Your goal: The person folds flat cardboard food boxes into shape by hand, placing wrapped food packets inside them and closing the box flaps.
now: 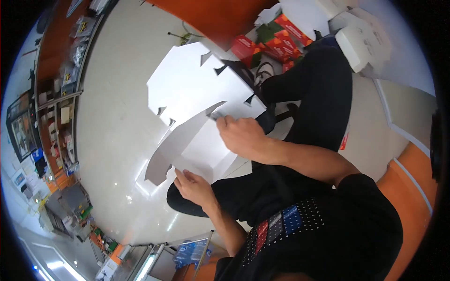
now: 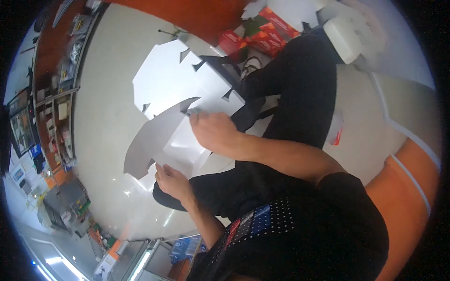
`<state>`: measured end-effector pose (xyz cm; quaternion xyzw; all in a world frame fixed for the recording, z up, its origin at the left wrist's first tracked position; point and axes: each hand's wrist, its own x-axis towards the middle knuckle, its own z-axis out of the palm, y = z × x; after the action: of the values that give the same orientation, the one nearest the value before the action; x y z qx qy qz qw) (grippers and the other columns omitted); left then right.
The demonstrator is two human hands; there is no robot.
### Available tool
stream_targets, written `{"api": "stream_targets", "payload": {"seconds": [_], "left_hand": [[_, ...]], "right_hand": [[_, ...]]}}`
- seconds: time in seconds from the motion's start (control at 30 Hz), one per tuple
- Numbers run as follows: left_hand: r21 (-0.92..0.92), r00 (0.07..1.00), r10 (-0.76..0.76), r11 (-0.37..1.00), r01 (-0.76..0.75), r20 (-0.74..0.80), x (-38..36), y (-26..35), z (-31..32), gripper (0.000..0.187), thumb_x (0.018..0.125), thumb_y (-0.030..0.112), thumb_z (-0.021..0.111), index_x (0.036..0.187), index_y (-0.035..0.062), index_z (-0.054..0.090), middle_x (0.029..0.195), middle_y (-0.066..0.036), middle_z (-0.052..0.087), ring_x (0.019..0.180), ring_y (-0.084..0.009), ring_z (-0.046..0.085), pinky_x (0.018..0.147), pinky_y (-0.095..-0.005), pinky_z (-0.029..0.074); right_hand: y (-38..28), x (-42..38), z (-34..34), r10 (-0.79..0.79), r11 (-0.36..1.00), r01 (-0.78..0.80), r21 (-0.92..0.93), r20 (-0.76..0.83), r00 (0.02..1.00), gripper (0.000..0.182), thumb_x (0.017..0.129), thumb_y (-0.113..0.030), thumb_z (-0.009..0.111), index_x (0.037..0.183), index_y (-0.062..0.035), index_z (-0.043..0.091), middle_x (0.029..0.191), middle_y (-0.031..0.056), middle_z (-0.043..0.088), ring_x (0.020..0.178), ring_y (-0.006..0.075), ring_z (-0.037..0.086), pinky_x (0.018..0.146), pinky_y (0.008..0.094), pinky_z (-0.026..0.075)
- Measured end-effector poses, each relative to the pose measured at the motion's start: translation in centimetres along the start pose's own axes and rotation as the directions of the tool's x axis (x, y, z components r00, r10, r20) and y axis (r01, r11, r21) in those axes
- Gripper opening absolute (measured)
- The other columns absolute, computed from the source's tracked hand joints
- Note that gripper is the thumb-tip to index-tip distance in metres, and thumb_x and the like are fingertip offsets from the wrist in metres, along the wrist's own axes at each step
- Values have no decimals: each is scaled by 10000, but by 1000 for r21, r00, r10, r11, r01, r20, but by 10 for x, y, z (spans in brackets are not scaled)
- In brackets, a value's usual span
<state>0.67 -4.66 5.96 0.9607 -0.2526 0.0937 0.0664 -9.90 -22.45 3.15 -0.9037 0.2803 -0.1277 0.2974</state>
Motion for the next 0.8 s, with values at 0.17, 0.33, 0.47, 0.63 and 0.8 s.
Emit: {"api": "stream_targets", "payload": {"seconds": [0.17, 0.33, 0.47, 0.63, 0.8], "left_hand": [[31, 1000, 24, 999, -24, 9, -3, -11, 13, 359, 966, 16, 575, 1311, -82, 575, 984, -259, 613, 838, -427, 622, 726, -487, 492], [-62, 999, -10, 998, 12, 32, -1, -7, 8, 341, 981, 33, 570, 1299, -86, 592, 932, -254, 607, 820, -414, 618, 716, -482, 484], [-85, 976, -149, 983, 163, 156, 6, 14, -7, 373, 961, 94, 606, 1275, -108, 604, 1053, -275, 662, 965, -425, 652, 838, -487, 496], [-75, 980, -155, 984, 165, 125, 6, 4, -2, 386, 938, 129, 640, 1289, -32, 635, 1151, -269, 680, 1013, -416, 668, 847, -465, 517], [-44, 985, -130, 990, 136, 116, 1, -5, 1, 388, 942, 113, 641, 1301, -35, 628, 909, -182, 659, 761, -323, 620, 685, -430, 476]], "right_hand": [[3, -3, -5, -19, 1000, 19, -22, 15, 1000, 145, 846, -122, 620, 874, 12, 574, 708, 133, 635, 539, 278, 674, 458, 387, 541], [21, -5, -56, -26, 986, -1, 168, 158, 987, 211, 955, -236, 601, 914, -30, 615, 729, 121, 648, 642, 292, 699, 578, 415, 564], [119, 14, -175, 338, 920, -307, 244, -98, 936, 210, 972, -289, 627, 971, -83, 663, 807, 91, 702, 687, 253, 685, 657, 360, 540], [411, 30, -113, 417, 895, -441, -62, -231, 879, 414, 906, -342, 688, 1183, -38, 640, 1239, 244, 648, 1219, 363, 600, 964, 437, 505], [561, -18, 38, 666, 744, -668, -31, -48, 744, 501, 872, -371, 717, 1227, -25, 647, 1300, 258, 592, 1301, 377, 515, 1002, 470, 475]]}}
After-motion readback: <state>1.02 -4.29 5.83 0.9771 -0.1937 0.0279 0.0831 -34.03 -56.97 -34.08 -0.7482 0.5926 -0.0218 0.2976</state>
